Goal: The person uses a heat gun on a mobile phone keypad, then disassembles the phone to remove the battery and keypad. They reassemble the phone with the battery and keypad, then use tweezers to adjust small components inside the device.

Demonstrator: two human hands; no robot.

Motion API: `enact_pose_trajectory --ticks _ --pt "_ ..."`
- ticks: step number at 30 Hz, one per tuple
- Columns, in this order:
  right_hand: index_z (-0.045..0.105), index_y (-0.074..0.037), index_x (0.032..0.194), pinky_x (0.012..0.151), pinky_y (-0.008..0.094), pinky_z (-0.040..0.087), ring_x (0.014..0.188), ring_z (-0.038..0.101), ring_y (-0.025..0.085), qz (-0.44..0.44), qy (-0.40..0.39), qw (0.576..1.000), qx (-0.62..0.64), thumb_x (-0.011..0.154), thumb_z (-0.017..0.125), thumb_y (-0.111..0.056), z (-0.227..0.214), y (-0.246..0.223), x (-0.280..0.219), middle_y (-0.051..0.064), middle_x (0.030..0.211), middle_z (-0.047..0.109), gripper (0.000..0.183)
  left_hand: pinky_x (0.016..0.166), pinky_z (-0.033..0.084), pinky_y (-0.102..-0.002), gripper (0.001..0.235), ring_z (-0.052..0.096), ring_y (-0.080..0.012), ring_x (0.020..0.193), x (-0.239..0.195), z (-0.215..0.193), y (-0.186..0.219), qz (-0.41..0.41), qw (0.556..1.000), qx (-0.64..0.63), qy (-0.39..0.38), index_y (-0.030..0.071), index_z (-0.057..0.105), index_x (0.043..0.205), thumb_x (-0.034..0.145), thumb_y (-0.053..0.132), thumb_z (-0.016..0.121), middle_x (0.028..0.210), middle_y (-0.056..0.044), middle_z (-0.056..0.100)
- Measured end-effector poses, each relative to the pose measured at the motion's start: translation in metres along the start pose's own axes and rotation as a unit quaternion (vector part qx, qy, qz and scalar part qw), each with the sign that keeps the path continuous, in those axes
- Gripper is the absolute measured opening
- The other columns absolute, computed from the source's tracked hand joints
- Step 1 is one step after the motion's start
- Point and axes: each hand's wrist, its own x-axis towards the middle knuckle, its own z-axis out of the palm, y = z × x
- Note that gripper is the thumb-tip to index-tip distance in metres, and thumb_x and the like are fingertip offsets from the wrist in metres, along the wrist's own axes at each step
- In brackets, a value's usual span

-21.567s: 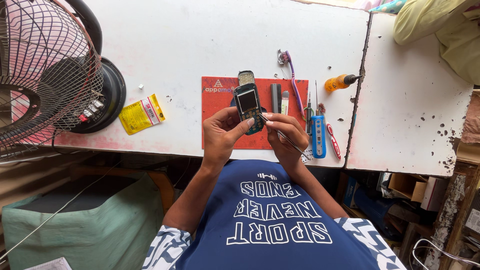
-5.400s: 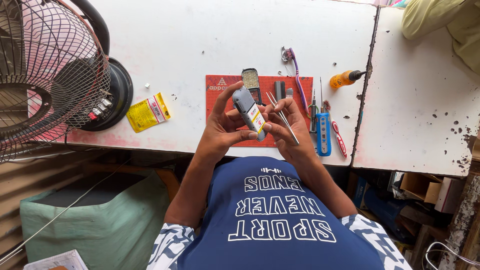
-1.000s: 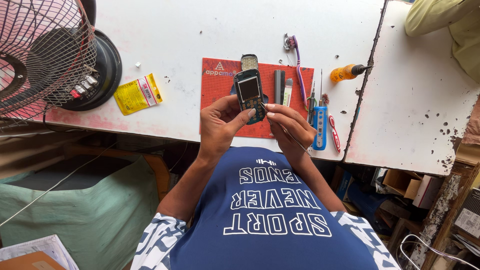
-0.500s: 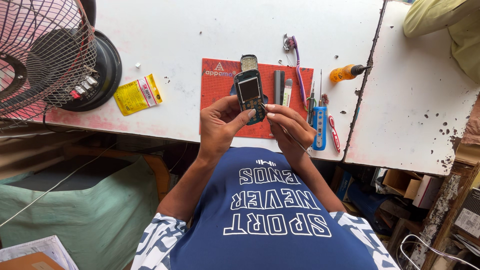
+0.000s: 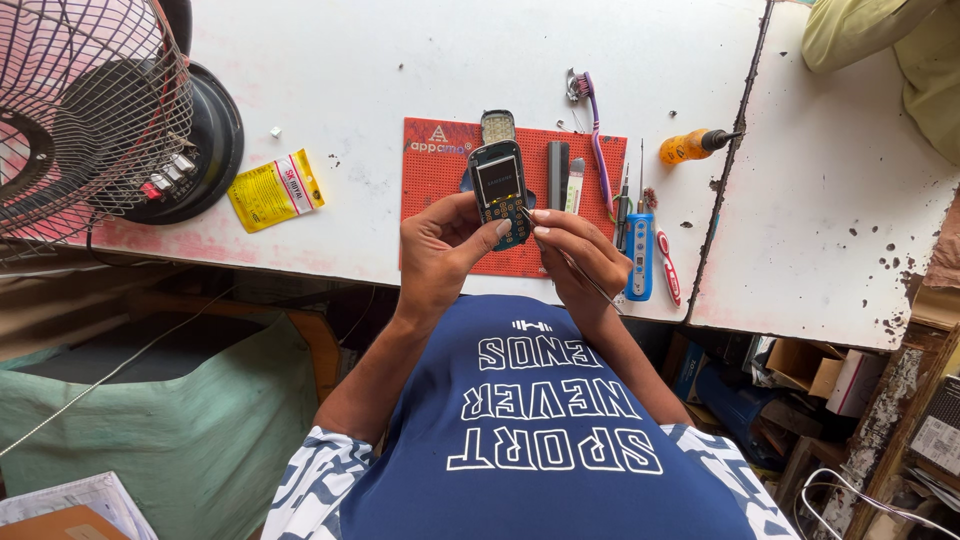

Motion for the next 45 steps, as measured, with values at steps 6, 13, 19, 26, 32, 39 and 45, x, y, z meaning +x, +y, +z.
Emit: enact_pose_trajectory --ticks 6,13,19,26,32,39,45 --pt "0.072 0.0 0.109 0.094 0.034 0.066 0.111 0.075 0.027 0.017 -0.003 1.0 -0.024 0.092 0.076 0.006 -0.001 0.0 -0.002 0.017 0.118 0.073 0.019 0.089 0.065 -0.03 0.027 0.076 -0.0155 0.099 0.001 0.0 -0.003 0.004 1.0 -0.018 -0.001 -0.004 0.069 0.121 0.094 -0.001 0.074 0.106 -0.013 0.078" --pt "0.065 0.001 0.118 0.098 0.04 0.068 0.115 0.073 0.028 0.115 0.103 0.958 0.24 0.106 0.062 0.003 -0.012 0.013 -0.005 0.016 0.121 0.067 0.013 0.085 0.066 -0.029 0.029 0.077 -0.0152 0.094 0.007 -0.01 -0.004 0.006 1.0 0.02 0.009 -0.005 0.07 0.12 0.092 0.0 0.075 0.102 -0.014 0.079" --pt "0.039 -0.004 0.137 0.074 0.03 0.066 0.083 0.075 0.02 0.304 0.05 0.934 0.181 0.101 0.067 -0.003 -0.029 0.037 -0.001 0.008 0.097 0.066 0.046 0.084 0.064 -0.028 0.029 0.076 -0.0143 0.092 0.01 -0.028 -0.009 0.0 0.999 0.021 0.029 -0.007 0.07 0.121 0.093 -0.001 0.074 0.101 -0.014 0.079" --pt "0.057 -0.006 0.14 0.06 0.028 0.057 0.073 0.07 0.014 0.352 -0.063 0.916 -0.181 0.095 0.077 -0.008 -0.031 0.055 -0.018 0.007 0.089 0.071 0.049 0.082 0.064 -0.028 0.028 0.076 -0.0138 0.09 0.009 -0.042 -0.023 -0.009 0.999 0.027 0.046 -0.007 0.07 0.119 0.092 -0.001 0.074 0.1 -0.014 0.079" --pt "0.06 -0.005 0.138 0.077 0.032 0.058 0.088 0.069 0.018 0.324 -0.101 0.901 -0.27 0.095 0.074 -0.006 -0.03 0.06 -0.026 0.013 0.112 0.066 0.045 0.081 0.065 -0.028 0.029 0.076 -0.0137 0.089 0.006 -0.047 -0.027 -0.013 0.998 0.035 0.051 -0.007 0.07 0.12 0.092 -0.001 0.074 0.099 -0.013 0.079" --pt "0.066 -0.003 0.13 0.086 0.036 0.057 0.108 0.066 0.023 0.22 -0.07 0.949 -0.214 0.097 0.076 -0.008 -0.021 0.047 -0.026 0.013 0.128 0.063 0.034 0.081 0.064 -0.027 0.028 0.075 -0.0135 0.089 0.016 -0.061 -0.048 -0.012 0.998 0.029 0.058 -0.008 0.071 0.119 0.092 -0.001 0.075 0.1 -0.013 0.078" --pt "0.07 -0.004 0.124 0.085 0.033 0.057 0.107 0.068 0.021 0.217 -0.075 0.961 -0.158 0.098 0.075 -0.007 -0.009 0.039 -0.021 0.012 0.125 0.067 0.027 0.082 0.064 -0.027 0.028 0.075 -0.0135 0.089 0.023 -0.076 -0.065 -0.01 0.998 0.037 0.059 -0.008 0.071 0.118 0.091 -0.001 0.076 0.1 -0.013 0.079"
